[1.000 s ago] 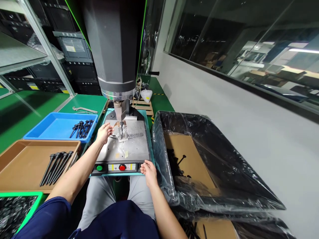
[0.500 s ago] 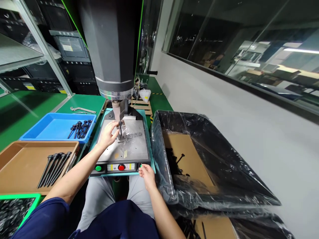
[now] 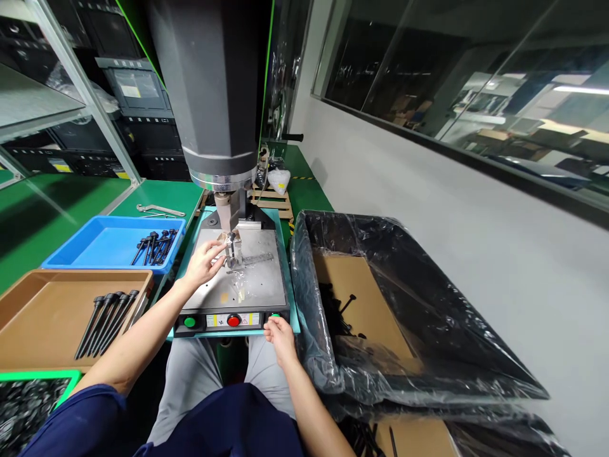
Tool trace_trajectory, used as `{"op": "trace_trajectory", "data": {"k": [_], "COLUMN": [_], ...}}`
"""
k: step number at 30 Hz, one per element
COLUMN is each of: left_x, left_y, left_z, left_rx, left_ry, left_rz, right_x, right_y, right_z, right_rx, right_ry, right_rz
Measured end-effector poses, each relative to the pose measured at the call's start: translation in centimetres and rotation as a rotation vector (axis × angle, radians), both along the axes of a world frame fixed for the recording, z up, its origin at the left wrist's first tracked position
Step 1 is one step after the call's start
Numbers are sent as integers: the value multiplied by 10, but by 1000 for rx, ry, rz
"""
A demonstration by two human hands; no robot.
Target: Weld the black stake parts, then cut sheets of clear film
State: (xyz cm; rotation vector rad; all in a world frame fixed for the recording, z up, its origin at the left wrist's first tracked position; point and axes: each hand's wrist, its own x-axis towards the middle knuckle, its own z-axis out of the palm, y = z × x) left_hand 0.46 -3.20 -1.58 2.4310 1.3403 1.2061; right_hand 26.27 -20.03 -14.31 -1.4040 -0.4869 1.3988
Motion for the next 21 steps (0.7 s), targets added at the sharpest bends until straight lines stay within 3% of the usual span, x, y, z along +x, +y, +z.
{"op": "trace_trajectory", "data": {"k": [8,14,19,21], "left_x": [2,12,37,50], "left_y": [-5,-9,-9,-8], "left_z": [-8,8,28,33], "left_rx": [35,122,130,109], "left_ry": [-34,-125,89,195], "left_rz": [45,149,-95,-109], "right_x": [-2,1,-1,-4], "right_y": [-3,-3,-1,-1], "right_z": [-1,-2,-4,-5], "right_rx": [-17,-1,25,15], "right_ry": [7,-20,-10,-12], "right_rz": [3,-19,3,17]}}
